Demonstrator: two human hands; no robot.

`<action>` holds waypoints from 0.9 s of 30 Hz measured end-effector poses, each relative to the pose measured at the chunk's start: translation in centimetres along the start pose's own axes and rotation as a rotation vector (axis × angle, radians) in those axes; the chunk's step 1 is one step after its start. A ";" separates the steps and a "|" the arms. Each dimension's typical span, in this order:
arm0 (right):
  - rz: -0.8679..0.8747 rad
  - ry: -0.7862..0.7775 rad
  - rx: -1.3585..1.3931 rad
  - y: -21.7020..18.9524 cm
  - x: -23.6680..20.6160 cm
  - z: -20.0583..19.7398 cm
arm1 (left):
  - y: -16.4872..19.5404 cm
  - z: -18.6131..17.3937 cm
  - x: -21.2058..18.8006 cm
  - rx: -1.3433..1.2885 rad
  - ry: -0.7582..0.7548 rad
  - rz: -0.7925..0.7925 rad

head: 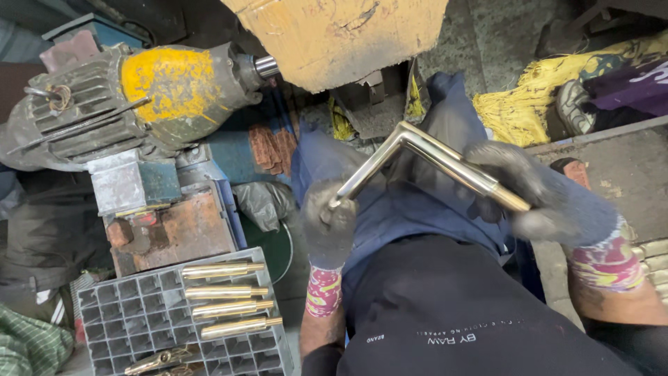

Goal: The person is polishing metal parts using a grinding machine. They hold each part against the rotating wheel, rotate it to polish different sides, and then place it into a crate.

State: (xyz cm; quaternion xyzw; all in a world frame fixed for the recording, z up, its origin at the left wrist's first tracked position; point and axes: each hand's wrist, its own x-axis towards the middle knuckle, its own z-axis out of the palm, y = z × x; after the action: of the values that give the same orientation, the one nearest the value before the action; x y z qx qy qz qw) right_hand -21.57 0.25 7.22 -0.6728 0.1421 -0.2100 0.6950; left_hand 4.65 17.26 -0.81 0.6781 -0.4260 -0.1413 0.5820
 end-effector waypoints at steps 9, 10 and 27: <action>-0.134 0.194 -1.030 -1.0 -0.8 0.9 | 0.6 1.2 0.3 -0.488 -0.118 -0.467; -0.207 0.215 -1.062 -1.4 -0.4 1.0 | 0.6 1.2 0.3 -0.549 -0.112 -0.520; 0.148 0.415 0.500 4.8 2.6 1.3 | -5.8 3.0 -1.2 -0.057 -0.244 0.234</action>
State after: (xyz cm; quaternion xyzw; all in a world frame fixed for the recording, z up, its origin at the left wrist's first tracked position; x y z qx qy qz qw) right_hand -18.16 0.18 2.74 -0.4118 0.2733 -0.3199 0.8083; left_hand 4.32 15.90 -7.33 0.5849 -0.5654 -0.1660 0.5574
